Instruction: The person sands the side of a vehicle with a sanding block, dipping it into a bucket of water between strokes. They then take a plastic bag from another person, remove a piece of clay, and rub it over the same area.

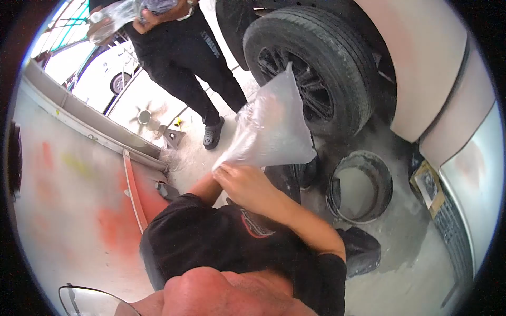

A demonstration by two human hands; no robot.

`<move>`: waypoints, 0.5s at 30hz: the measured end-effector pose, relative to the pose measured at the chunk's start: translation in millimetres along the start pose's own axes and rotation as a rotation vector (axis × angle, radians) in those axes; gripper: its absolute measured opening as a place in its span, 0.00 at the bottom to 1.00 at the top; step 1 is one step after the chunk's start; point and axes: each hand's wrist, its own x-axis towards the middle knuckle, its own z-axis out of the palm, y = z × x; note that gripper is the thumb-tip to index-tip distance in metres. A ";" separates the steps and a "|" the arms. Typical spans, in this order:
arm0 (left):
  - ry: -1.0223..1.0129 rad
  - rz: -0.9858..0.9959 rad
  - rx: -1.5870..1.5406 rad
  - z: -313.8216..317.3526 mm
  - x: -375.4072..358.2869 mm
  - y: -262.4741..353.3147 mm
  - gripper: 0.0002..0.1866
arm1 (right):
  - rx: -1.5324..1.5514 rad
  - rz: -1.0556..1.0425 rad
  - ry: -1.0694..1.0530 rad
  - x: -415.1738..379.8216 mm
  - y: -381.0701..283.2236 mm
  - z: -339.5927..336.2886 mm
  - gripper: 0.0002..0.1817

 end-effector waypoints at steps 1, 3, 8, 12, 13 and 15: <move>-0.006 0.004 -0.004 -2.3 4.7 -6.6 0.18 | -0.002 0.012 -0.020 -1.8 4.6 -3.9 0.08; -0.019 0.014 -0.002 -5.0 12.2 -15.6 0.18 | 0.117 0.002 0.122 -3.6 12.6 -4.4 0.13; -0.046 0.070 0.012 -11.5 29.6 -27.9 0.20 | 0.003 0.072 0.075 3.2 14.7 -5.4 0.15; -0.057 0.119 0.057 -16.8 39.0 -32.5 0.21 | -0.043 0.031 -0.223 -15.7 30.1 29.8 0.15; -0.060 0.139 0.076 -17.3 41.4 -31.2 0.21 | -0.071 0.078 -0.271 -20.5 32.7 32.9 0.16; -0.065 0.197 0.124 -20.3 45.9 -26.6 0.22 | -0.042 0.176 -0.215 -31.2 30.7 24.3 0.16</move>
